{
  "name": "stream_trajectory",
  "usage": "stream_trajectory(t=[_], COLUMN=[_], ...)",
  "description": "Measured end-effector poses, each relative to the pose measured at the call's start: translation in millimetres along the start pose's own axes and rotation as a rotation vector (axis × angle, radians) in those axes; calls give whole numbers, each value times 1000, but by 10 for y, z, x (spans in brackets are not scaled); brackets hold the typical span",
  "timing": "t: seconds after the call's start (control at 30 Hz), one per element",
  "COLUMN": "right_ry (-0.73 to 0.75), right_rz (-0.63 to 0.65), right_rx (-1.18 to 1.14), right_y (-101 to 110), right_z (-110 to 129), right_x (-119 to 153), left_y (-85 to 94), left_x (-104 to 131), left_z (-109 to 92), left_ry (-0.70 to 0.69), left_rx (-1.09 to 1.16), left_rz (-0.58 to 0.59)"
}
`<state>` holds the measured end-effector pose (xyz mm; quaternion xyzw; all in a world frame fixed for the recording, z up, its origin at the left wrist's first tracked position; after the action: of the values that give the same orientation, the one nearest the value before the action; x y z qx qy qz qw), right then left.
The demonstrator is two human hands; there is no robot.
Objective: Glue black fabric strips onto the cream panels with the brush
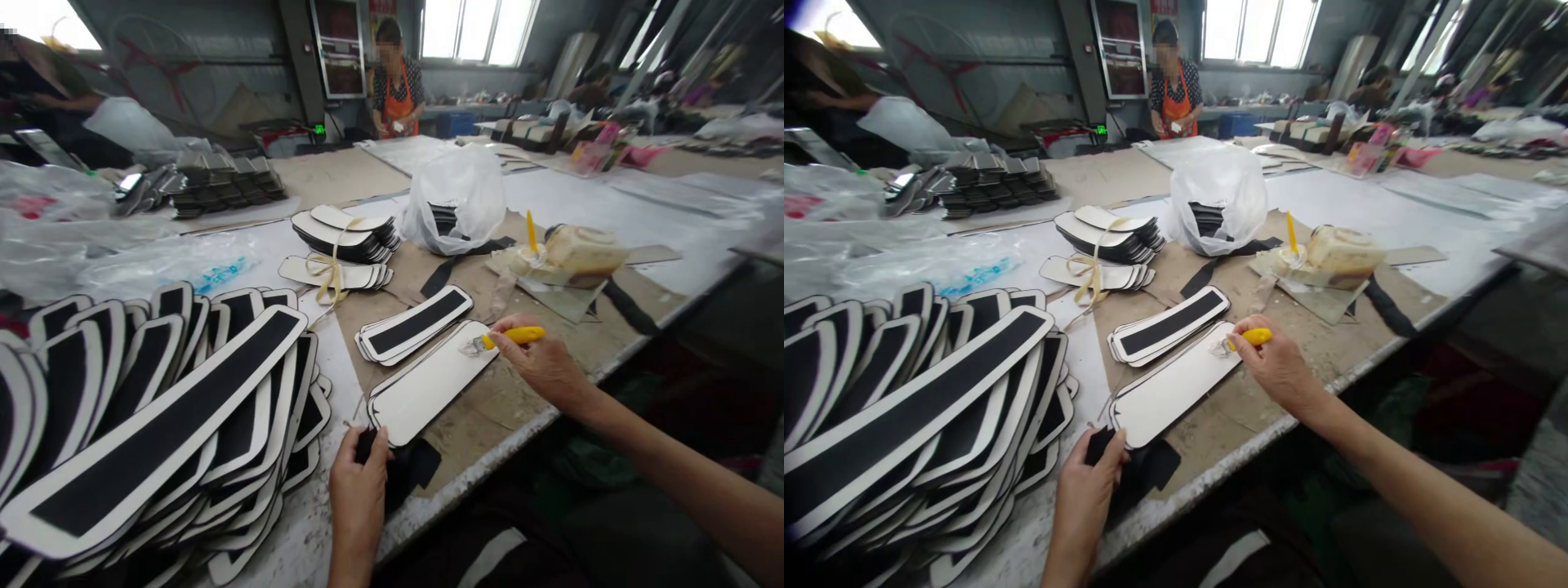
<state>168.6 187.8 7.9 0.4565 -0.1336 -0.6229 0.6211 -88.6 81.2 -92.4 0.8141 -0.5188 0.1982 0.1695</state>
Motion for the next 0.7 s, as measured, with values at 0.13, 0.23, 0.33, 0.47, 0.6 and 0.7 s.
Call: stream_trajectory(t=[0.13,0.23,0.33,0.47,0.6,0.7], right_ry=[159,282,410,517,518,547], right_rz=[-54,-55,3,98,75,34], right_rx=[79,140,212,91,122,281], right_y=[118,93,-49,-160,-65,-87], right_z=[-20,39,211,506,482,375], right_x=[-23,41,192,353,295,270], left_y=[6,2,9,29,34,35], left_x=[-22,-12,-2,-15,-22,-13], left_z=[25,29,30,35,42,49], left_ry=[35,44,37,44,58,48], left_rx=[10,18,-2,-2,25,12], left_rz=[-8,-10,-21,-24,-2,-10])
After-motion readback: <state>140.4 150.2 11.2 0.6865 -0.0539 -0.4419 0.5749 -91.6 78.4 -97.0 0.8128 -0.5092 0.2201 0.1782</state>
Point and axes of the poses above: each hand's wrist, its own x-axis away from the middle knuckle, its own y-axis out of the back of the hand, z = x × y, the point moved 4 cm from there along -x, towards the middle knuckle, and after that the axes turned 8 degrees about y, right-handed, at the moved point
